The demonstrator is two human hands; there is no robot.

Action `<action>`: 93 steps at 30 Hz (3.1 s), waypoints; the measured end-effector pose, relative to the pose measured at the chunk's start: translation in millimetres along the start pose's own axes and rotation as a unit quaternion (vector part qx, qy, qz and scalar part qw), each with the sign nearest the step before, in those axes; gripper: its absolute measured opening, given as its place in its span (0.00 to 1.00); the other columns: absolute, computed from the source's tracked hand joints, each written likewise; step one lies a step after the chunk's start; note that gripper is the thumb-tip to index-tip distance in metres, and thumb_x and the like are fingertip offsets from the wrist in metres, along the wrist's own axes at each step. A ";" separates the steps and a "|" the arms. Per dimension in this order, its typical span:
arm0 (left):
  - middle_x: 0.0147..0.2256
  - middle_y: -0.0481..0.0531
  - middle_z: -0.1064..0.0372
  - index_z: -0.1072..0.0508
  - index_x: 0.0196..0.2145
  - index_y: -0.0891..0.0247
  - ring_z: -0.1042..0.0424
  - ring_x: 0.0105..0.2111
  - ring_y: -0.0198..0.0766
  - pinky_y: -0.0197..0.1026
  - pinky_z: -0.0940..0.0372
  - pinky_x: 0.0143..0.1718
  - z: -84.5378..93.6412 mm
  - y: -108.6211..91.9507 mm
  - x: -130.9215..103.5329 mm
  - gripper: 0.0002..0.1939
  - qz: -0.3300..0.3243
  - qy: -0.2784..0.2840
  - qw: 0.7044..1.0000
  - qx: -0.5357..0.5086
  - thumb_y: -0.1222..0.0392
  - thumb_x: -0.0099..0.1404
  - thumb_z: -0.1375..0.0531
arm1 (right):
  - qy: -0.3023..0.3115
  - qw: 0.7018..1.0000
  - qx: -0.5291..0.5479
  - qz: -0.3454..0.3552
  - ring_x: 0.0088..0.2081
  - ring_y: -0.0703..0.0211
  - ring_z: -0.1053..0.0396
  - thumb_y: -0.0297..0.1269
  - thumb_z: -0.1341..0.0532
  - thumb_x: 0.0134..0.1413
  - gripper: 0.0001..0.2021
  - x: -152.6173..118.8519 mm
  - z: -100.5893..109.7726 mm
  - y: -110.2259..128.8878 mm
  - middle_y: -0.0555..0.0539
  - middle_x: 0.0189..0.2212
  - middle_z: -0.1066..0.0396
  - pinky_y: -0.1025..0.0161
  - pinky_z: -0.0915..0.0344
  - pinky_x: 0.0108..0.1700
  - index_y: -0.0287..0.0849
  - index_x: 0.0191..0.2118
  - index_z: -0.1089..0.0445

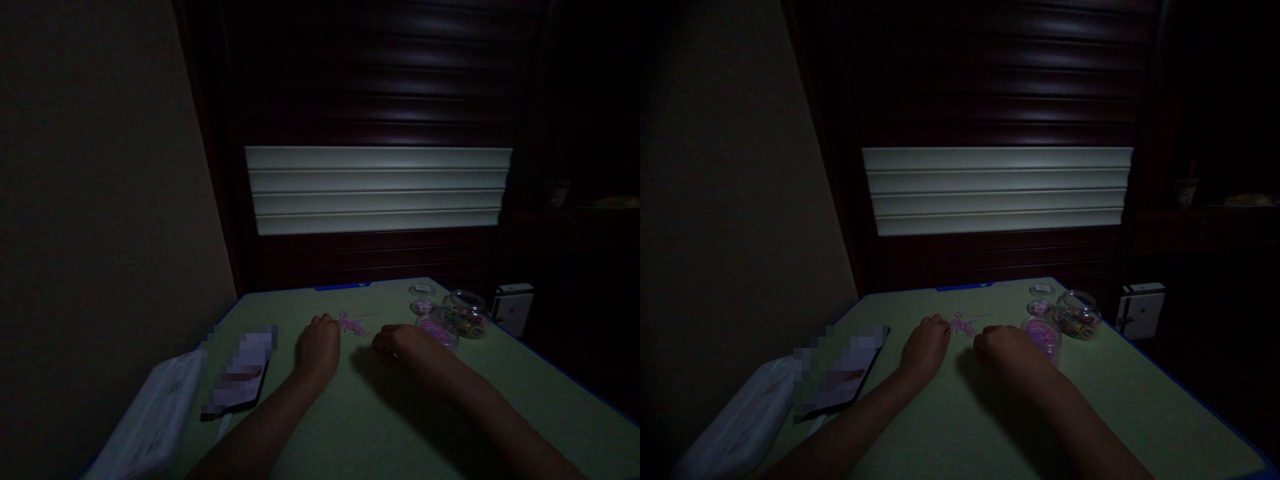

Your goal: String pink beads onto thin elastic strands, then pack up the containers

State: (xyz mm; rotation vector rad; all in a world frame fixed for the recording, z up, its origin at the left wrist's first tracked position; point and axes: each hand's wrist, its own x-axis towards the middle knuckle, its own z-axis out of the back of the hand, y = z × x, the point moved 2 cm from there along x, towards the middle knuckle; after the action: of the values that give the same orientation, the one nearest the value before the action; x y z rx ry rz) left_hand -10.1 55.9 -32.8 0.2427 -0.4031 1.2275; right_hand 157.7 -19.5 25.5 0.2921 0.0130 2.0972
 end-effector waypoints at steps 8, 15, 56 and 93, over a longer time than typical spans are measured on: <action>0.35 0.56 0.34 0.28 0.33 0.64 0.36 0.39 0.42 0.41 0.43 0.40 -0.7 2.1 0.8 0.11 0.019 -0.009 1.000 -0.016 0.65 0.63 0.51 | -0.003 1.000 0.010 -0.002 0.27 0.65 0.34 0.28 0.49 0.51 0.10 -1.3 0.3 1.4 0.46 0.30 0.29 0.70 0.46 0.28 0.40 0.30 0.30; 0.34 0.54 0.34 0.28 0.30 0.62 0.36 0.37 0.41 0.39 0.42 0.38 -1.4 3.3 2.6 0.11 0.024 -0.002 0.999 -0.026 0.63 0.63 0.50 | -0.002 1.000 0.007 0.001 0.27 0.64 0.34 0.29 0.49 0.52 0.11 -0.3 0.2 2.9 0.45 0.30 0.29 0.70 0.46 0.29 0.39 0.31 0.30; 0.40 0.52 0.43 0.42 0.41 0.61 0.38 0.40 0.38 0.40 0.41 0.44 13.5 -28.9 -22.0 0.11 -0.164 -0.002 0.976 -0.145 0.69 0.66 0.59 | -0.042 0.999 -0.016 -0.028 0.37 0.59 0.31 0.32 0.50 0.56 0.13 2.3 -6.6 -8.4 0.43 0.37 0.29 0.68 0.42 0.35 0.42 0.41 0.30; 0.38 0.51 0.42 0.42 0.40 0.62 0.37 0.37 0.37 0.40 0.39 0.41 13.5 -31.6 -21.9 0.11 -0.184 -0.004 0.976 -0.121 0.66 0.69 0.61 | -0.092 0.971 -0.163 -0.152 0.31 0.58 0.31 0.31 0.51 0.57 0.12 -16.6 31.6 -38.8 0.45 0.31 0.30 0.66 0.47 0.28 0.42 0.32 0.30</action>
State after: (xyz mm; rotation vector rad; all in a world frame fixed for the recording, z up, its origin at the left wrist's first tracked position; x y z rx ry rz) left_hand 11.4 21.5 -28.8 0.1066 -0.4868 0.8059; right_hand 205.3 -16.9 47.9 0.2640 -0.3727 1.7278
